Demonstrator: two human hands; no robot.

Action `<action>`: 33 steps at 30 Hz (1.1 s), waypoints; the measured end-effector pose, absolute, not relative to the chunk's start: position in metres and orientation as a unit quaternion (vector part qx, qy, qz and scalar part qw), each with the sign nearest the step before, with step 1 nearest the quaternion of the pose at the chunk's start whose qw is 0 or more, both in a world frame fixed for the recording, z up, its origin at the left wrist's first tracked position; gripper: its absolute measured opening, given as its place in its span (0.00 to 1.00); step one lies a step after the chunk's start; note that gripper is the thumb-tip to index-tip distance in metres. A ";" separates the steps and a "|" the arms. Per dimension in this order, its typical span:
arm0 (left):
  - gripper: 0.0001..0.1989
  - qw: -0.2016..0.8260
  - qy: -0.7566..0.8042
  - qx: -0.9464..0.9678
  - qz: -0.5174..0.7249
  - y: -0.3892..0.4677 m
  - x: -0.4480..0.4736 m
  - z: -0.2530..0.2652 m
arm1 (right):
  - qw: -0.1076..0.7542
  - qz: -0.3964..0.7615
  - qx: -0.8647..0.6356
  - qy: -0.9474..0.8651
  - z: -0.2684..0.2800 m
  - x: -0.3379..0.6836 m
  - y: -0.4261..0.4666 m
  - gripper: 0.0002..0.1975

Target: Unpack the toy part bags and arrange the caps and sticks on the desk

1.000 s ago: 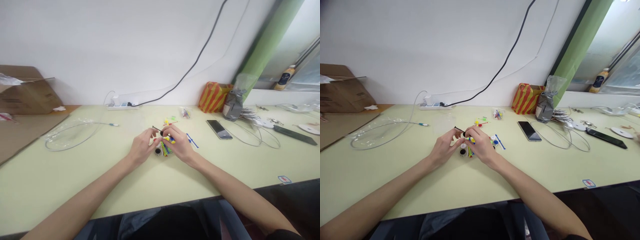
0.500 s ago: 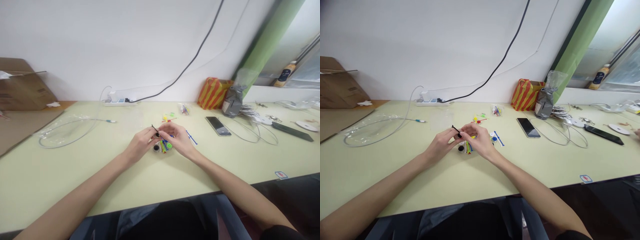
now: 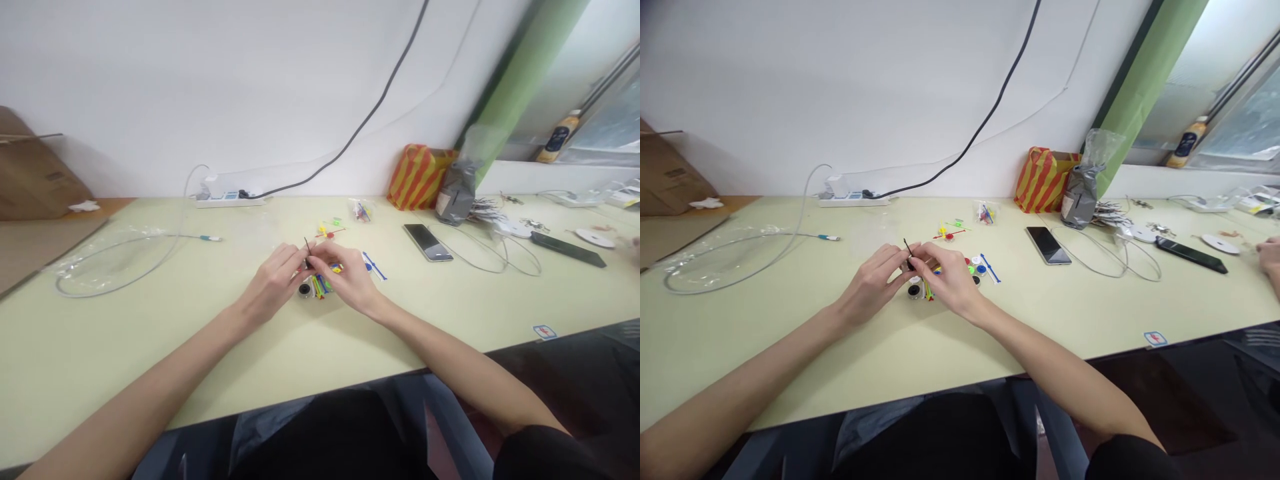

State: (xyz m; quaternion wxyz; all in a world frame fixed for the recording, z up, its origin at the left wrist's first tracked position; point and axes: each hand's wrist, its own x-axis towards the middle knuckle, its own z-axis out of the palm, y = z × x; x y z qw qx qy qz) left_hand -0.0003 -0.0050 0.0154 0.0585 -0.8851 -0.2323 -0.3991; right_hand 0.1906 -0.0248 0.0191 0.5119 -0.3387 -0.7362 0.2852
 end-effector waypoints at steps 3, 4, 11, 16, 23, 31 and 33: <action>0.06 0.067 -0.231 -0.883 -0.403 -0.005 -0.001 0.019 | 0.526 0.288 -0.316 -0.735 0.021 0.189 -0.026 0.05; 0.05 0.068 -0.229 -0.886 -0.397 -0.005 -0.001 0.020 | 0.520 0.290 -0.315 -0.739 0.022 0.190 -0.026 0.04; 0.07 0.029 -0.208 -0.912 -0.351 -0.004 -0.006 0.027 | 0.407 0.447 -0.261 -0.752 0.037 0.204 -0.023 0.15; 0.05 -0.020 -0.190 -0.917 -0.351 -0.007 -0.005 0.028 | 0.368 0.527 -0.224 -0.733 0.044 0.213 -0.019 0.19; 0.04 0.014 -0.194 -0.923 -0.331 0.000 -0.003 0.016 | 0.417 0.121 -0.551 -0.713 0.046 0.269 0.021 0.05; 0.05 0.022 -0.169 -0.927 -0.335 0.006 -0.002 0.011 | 0.119 0.047 -0.734 -0.667 0.030 0.308 0.047 0.08; 0.06 0.021 -0.170 -0.927 -0.333 0.005 -0.002 0.011 | 0.105 0.039 -0.722 -0.683 0.032 0.307 0.045 0.08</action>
